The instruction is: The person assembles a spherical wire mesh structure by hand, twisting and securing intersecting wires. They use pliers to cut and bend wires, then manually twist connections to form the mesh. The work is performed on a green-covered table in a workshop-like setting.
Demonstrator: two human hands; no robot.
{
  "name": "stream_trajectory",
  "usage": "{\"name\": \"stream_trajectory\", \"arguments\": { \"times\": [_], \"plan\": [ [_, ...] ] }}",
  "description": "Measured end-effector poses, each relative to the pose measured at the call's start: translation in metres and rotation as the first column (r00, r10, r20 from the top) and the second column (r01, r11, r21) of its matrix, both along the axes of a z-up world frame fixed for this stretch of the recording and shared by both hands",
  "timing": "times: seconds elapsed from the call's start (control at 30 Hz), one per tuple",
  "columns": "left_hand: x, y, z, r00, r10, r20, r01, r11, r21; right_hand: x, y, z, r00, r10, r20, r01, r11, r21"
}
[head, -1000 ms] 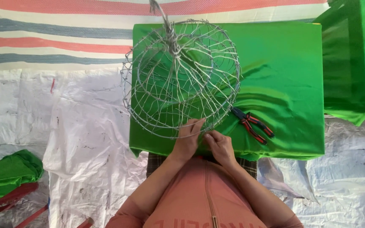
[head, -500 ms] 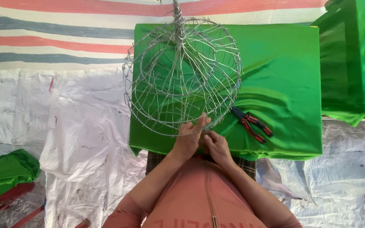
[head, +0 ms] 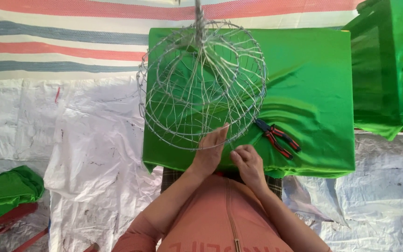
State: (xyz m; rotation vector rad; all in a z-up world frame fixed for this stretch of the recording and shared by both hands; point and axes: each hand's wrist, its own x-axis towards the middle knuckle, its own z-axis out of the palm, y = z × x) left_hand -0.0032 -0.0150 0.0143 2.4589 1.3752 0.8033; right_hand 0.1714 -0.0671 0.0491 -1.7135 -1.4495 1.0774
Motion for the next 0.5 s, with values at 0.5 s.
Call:
{"name": "stream_trajectory", "arguments": {
  "times": [0.5],
  "plan": [
    [-0.004, -0.006, 0.025, 0.986, -0.05, -0.156, 0.054, 0.998, 0.02, -0.014, -0.021, 0.017, 0.99, 0.138, -0.022, -0.116, 0.905, 0.41]
  ]
}}
